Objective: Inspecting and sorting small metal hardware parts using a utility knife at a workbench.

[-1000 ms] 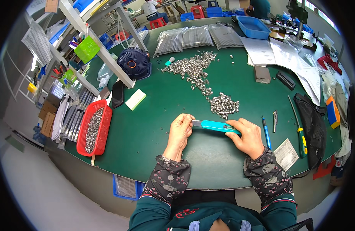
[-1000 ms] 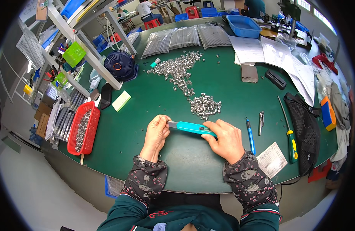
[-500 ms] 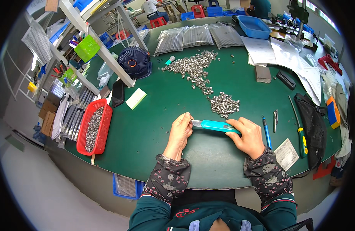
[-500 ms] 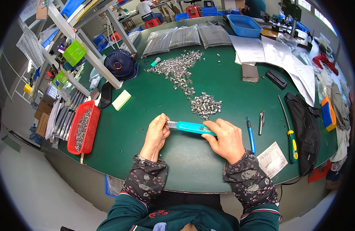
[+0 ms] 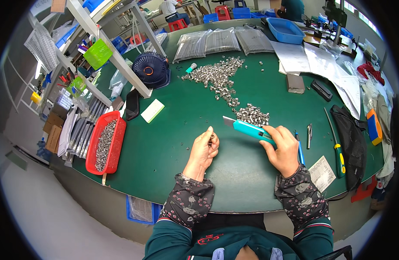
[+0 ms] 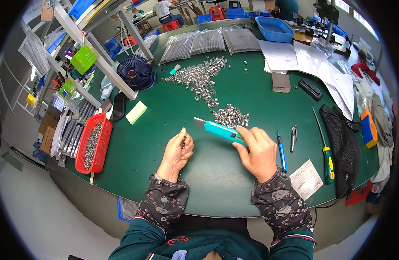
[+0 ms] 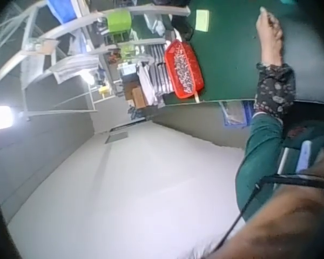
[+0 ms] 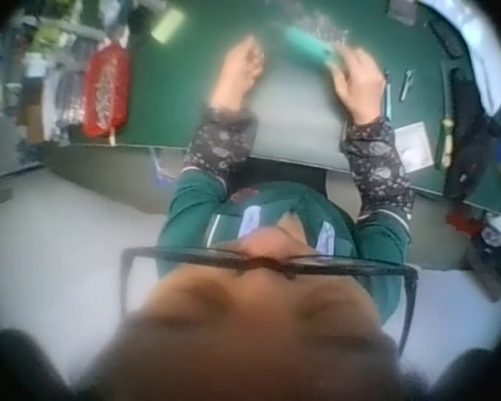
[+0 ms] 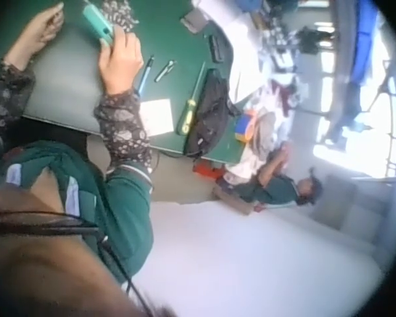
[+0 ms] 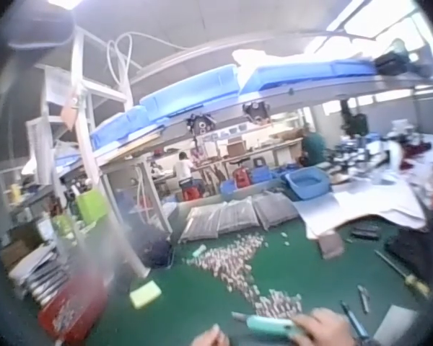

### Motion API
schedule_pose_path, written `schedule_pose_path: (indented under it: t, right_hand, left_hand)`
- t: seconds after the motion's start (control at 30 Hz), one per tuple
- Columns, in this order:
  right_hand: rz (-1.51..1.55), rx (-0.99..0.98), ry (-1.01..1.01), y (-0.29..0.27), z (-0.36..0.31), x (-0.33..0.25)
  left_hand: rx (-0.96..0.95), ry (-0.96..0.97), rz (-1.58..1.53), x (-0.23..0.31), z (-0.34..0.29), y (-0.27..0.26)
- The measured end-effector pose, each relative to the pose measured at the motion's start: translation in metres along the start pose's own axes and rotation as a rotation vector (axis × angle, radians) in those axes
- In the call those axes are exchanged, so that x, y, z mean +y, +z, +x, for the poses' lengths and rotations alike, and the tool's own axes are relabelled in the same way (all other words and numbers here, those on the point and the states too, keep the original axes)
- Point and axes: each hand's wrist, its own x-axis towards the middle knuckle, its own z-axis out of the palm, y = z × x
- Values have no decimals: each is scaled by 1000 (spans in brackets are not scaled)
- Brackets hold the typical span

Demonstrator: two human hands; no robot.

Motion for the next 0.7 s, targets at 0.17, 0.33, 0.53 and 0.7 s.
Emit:
schedule_pose_path:
  t: [0.17,0.33,0.53,0.7]
  right_hand:
    - [-145,-130,-92,7,-4,0]
    - [-136,-109,-83,5,-4,2]
    - [28,-17,119,0,-2,3]
    - [117,137,219,-4,0,13]
  left_hand:
    - [10,-19,-52,3,-2,1]
    - [3,1,-58,3,-1,-1]
    - [-99,55,-108,0,3,0]
    - [-90,7,87,-6,9,23]
